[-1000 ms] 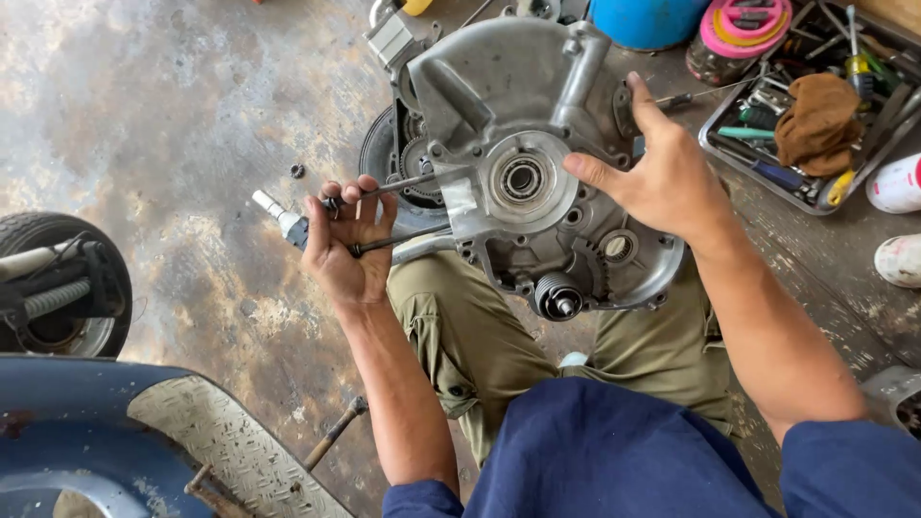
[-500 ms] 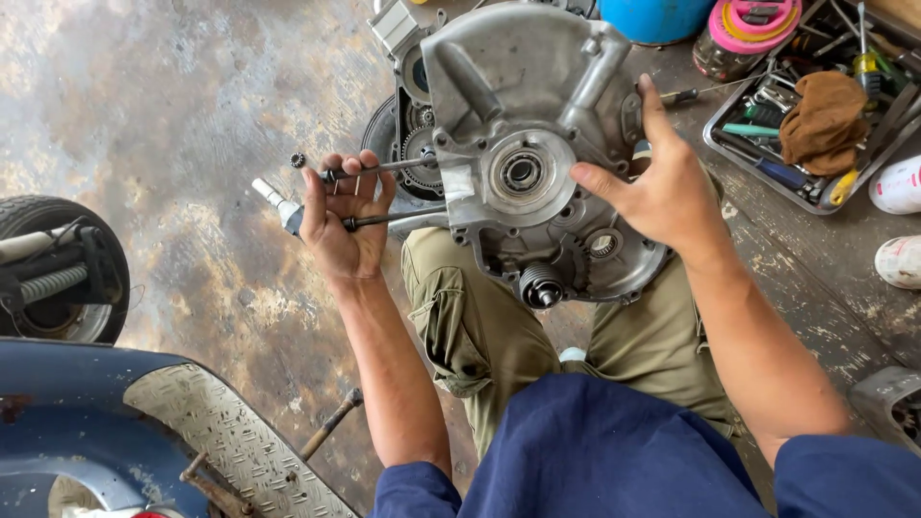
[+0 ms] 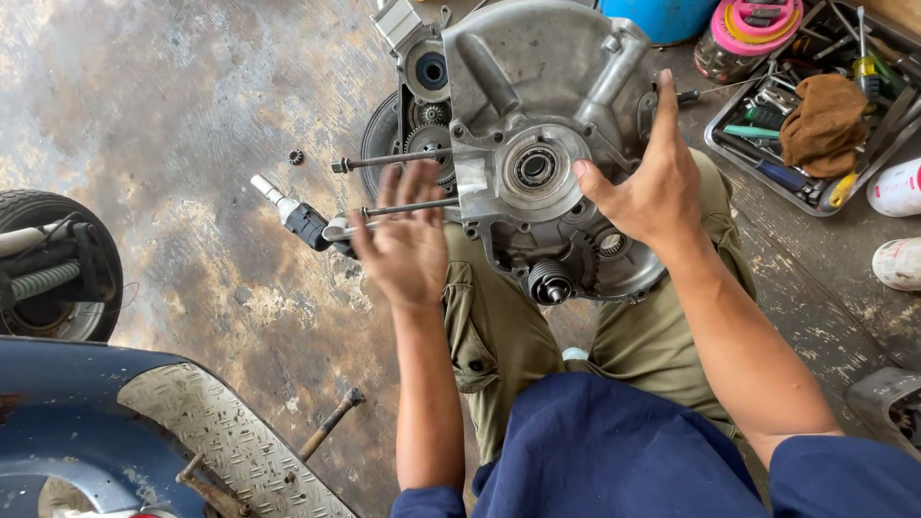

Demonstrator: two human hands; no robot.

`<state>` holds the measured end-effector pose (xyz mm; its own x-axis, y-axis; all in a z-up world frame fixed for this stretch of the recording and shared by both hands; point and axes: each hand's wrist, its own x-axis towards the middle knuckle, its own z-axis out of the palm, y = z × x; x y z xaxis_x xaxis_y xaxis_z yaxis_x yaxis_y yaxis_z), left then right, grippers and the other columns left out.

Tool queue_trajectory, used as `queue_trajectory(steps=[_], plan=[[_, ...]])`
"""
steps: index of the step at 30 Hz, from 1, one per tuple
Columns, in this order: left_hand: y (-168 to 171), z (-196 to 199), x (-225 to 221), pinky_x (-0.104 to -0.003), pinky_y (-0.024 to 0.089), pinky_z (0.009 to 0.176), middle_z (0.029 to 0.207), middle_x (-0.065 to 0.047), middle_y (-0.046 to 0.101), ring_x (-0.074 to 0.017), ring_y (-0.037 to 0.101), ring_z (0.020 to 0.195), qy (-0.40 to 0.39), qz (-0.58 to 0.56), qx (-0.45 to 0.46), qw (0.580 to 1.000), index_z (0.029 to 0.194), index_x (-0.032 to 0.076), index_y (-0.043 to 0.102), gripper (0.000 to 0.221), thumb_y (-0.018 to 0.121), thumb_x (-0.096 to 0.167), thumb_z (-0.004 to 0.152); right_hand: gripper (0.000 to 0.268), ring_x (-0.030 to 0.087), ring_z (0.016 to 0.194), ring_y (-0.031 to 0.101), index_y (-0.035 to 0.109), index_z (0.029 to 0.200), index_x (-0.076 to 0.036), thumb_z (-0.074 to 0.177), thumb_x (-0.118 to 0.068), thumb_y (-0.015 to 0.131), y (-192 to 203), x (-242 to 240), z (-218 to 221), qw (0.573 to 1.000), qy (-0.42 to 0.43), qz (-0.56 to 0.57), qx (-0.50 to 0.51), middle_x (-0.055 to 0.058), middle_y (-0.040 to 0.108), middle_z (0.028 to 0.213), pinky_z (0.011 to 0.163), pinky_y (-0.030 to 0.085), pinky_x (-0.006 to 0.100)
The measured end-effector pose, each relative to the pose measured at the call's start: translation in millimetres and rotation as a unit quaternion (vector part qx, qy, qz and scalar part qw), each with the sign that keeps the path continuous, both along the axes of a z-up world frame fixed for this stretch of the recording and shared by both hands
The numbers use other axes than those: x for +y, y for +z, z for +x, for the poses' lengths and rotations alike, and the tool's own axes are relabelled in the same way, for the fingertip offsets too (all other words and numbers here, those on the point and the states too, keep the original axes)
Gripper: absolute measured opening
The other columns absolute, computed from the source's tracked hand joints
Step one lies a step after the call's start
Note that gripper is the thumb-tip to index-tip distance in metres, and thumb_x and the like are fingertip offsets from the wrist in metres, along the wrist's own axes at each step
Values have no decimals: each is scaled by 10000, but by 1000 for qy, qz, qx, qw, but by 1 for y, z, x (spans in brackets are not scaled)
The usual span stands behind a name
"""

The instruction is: Repairing and assembling components of a motorcycle engine casing.

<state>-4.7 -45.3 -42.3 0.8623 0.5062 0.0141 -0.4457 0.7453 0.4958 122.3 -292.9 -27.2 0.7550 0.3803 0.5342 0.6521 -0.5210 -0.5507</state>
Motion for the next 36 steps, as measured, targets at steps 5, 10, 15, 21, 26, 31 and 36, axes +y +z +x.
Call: queue_trajectory(steps=[5,10,15,21,26,31,36], plan=[[1,5,-40,-486,279,1203,1533,-324,389,-387,377,1437,-13,271,186,944,1559,-16,220,697,456,85,911,979,591,1166,663,123,1520,168,1040,-533,609,-2,1,1,1000,5,0,-4,533,472,1392,869,629,504],[8,7,-52,-330,525,848,1154,-234,656,-225,650,955,3,410,249,877,1563,74,195,636,511,186,1023,1005,575,1122,666,107,1531,144,1025,-565,608,5,-3,-1,999,3,-2,41,514,499,1364,816,621,520],[10,10,-58,-345,539,871,1219,-280,619,-253,662,1016,17,389,223,894,1549,68,188,589,471,202,1050,1054,621,1203,590,103,1497,200,990,-550,641,14,-7,0,996,39,1,85,554,407,1403,927,578,561],[4,11,-59,-313,502,851,1189,-259,619,-217,630,983,40,402,218,888,1541,62,217,565,468,180,1049,914,434,1285,526,163,1573,69,1046,-486,664,17,-5,-10,998,6,50,-32,321,318,1513,1074,541,533],[2,12,-59,-327,518,882,1223,-258,602,-228,636,1015,41,402,220,888,1540,66,214,563,471,180,1052,707,441,1507,286,397,1544,-117,1025,-544,617,1,-4,-15,991,19,49,-122,195,173,1604,1276,403,703],[1,13,-59,-347,522,916,1262,-291,584,-262,642,1058,44,409,223,884,1536,61,224,557,465,199,1053,664,448,1479,258,752,1384,-100,1026,-621,549,7,8,-33,987,2,-65,-150,232,208,1594,1203,290,657],[5,12,-60,-339,508,913,1258,-283,591,-245,632,1049,44,397,226,889,1537,65,222,567,473,196,1046,683,453,1494,205,695,1508,-138,1086,-640,504,5,19,-31,980,-26,-138,-141,224,151,1653,1189,248,633]])
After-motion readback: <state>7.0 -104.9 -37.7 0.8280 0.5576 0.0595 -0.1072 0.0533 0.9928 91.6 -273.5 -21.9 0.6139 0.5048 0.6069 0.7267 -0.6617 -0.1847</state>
